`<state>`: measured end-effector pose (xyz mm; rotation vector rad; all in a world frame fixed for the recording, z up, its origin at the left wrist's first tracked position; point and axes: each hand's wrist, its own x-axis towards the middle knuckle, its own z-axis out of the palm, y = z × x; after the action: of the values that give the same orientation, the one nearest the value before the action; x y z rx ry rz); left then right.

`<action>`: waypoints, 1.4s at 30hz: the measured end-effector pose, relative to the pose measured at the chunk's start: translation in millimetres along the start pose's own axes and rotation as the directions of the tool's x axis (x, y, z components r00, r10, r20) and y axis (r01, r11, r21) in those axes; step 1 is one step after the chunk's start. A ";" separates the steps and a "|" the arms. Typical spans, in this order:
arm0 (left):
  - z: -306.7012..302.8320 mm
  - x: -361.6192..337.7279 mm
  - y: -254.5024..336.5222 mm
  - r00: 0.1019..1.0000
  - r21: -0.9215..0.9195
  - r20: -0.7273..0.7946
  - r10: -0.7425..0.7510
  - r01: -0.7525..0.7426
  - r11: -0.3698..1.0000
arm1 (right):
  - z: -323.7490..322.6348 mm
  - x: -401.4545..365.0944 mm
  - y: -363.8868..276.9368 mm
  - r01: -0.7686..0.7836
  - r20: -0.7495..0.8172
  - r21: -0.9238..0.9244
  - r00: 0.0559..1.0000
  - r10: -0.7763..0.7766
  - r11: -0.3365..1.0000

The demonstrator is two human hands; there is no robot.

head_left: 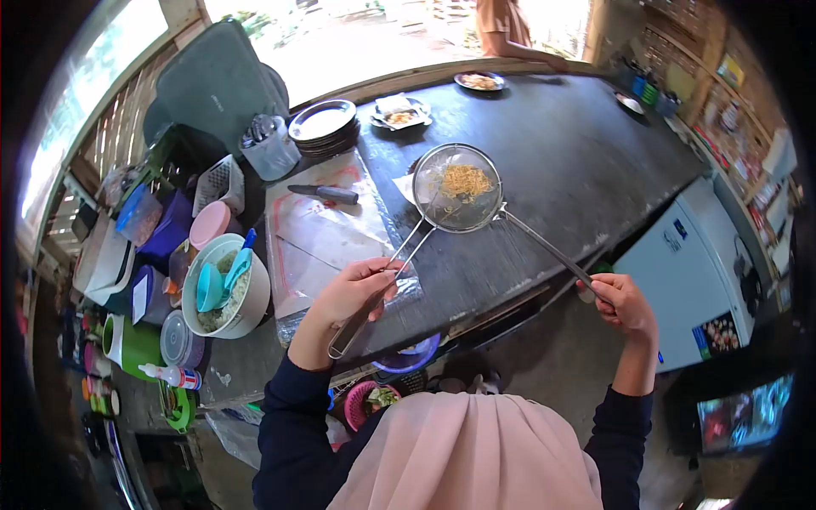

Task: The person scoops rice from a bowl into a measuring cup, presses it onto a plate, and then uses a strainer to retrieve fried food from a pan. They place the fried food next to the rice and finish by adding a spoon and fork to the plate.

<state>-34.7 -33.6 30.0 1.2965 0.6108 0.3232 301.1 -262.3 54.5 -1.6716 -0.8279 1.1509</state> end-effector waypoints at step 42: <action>-19.2 61.0 22.9 0.910 0.154 -0.414 0.006 0.064 0.986 | 34.2 178.0 -11.8 0.672 0.224 -0.677 0.578 -0.785 0.302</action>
<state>5.4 21.0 34.6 1.3856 1.0340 0.5397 328.8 -90.5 2.4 -1.5581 -1.8680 -0.0266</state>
